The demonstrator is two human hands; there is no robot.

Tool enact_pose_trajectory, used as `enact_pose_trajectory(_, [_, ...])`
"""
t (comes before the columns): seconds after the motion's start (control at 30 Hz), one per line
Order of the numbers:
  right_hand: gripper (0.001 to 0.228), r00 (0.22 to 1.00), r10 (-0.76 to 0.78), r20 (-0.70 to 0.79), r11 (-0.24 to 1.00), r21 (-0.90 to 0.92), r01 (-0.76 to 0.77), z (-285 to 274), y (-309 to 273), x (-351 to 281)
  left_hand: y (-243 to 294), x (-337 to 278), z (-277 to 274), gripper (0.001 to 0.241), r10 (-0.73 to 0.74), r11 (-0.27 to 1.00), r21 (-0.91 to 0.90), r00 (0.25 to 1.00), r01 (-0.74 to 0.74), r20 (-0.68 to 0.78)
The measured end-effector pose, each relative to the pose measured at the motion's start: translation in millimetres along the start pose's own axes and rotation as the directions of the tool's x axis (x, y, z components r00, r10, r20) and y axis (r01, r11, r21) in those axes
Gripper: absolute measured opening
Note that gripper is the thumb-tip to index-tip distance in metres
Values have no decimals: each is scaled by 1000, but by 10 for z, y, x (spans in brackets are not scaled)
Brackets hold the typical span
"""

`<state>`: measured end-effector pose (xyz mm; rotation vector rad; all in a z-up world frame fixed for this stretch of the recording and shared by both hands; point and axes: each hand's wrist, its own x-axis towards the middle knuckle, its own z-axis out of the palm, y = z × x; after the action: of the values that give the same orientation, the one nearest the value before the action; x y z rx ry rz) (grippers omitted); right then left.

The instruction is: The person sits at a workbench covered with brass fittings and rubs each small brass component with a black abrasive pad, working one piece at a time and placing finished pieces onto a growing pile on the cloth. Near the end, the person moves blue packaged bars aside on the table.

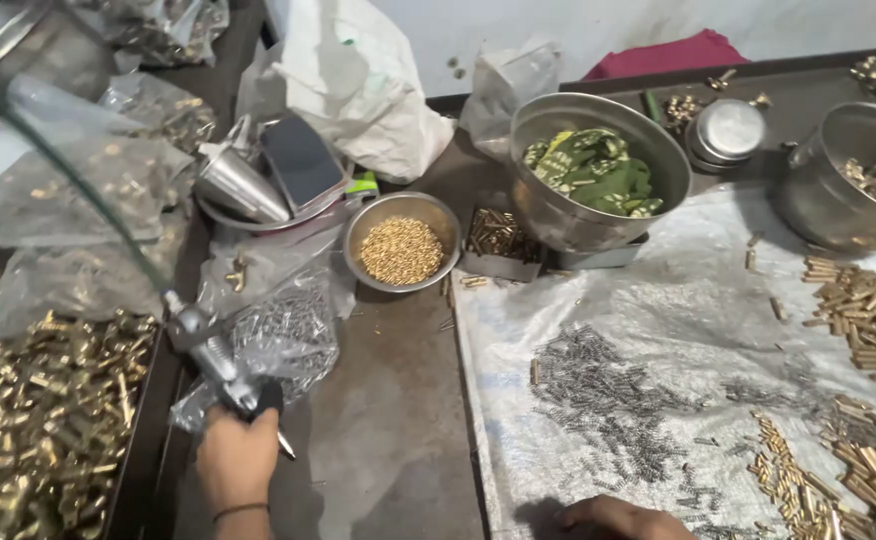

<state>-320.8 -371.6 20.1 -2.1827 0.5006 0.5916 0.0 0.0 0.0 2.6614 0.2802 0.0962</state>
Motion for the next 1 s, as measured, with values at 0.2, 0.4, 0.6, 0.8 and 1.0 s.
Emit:
enact_pose_trajectory(0.2, [55, 967, 128, -220, 988, -59, -144, -266, 305, -294, -321, -55, 203, 88, -35, 992, 126, 996, 25, 77])
enact_pose_trajectory(0.4, [51, 631, -276, -725, 935, -354, 3, -195, 1114, -485, -628, -57, 257, 91, -37, 976, 219, 981, -6, 190])
enact_pose_trajectory(0.6, [41, 504, -398, -766, 910, -401, 108, -336, 526, -670, -1045, -139, 659, 78, 94, 993, -77, 995, -91, 40])
enact_pose_trajectory(0.8, [32, 380, -528, -760, 849, -484, 212, -326, 488, -782, -395, -718, 192, 84, 238, 944, 267, 960, -193, -149])
enact_pose_trajectory(1.0, [28, 407, -535, -741, 844, -495, 207, -319, 494, -810, 1377, -1819, -137, 106, 653, 749, -59, 721, -659, 230])
